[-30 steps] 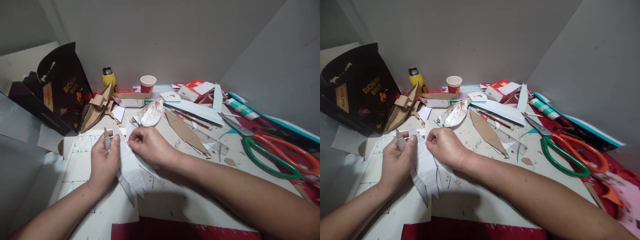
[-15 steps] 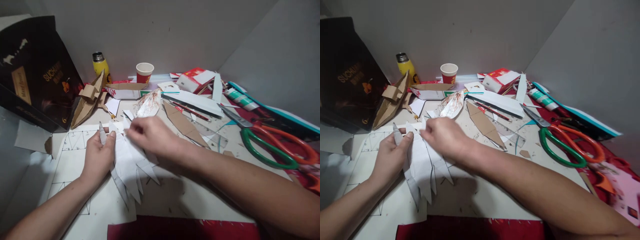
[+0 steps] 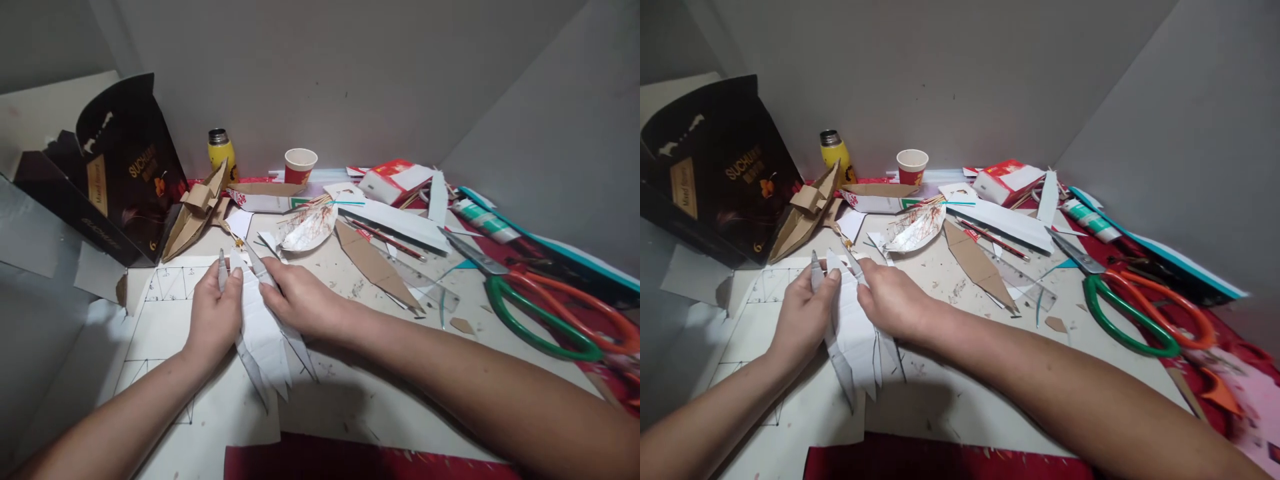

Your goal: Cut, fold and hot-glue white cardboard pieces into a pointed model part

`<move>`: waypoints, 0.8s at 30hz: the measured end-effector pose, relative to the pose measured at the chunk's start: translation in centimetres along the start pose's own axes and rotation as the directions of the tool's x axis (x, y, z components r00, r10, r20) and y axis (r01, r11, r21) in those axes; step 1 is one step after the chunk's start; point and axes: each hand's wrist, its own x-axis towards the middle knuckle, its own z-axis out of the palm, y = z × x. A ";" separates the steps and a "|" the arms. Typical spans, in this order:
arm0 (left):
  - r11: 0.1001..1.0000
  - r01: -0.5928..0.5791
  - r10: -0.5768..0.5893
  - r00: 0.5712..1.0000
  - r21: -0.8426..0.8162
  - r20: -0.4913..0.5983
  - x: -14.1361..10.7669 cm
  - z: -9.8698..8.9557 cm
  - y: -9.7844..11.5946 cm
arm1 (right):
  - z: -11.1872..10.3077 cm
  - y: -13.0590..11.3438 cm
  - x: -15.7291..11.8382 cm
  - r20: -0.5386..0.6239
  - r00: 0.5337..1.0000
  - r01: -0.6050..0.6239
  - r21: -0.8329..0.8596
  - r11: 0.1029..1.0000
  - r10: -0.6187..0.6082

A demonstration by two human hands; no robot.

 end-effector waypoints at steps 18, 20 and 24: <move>0.998 -0.033 0.034 0.999 0.054 -0.020 -0.1 0.4 0.4 | 1.1 -0.5 -0.4 0.048 0.999 0.026 -0.007 1.000 -0.025; 0.999 -0.022 0.023 0.999 0.033 -0.024 -0.2 0.4 0.6 | 1.1 -0.6 -0.4 0.043 0.999 0.016 -0.017 1.000 -0.015; 1.000 0.008 -0.006 0.999 0.029 -0.047 -0.3 0.4 0.6 | 0.9 -0.9 -0.4 0.053 0.998 -0.018 -0.046 0.999 0.020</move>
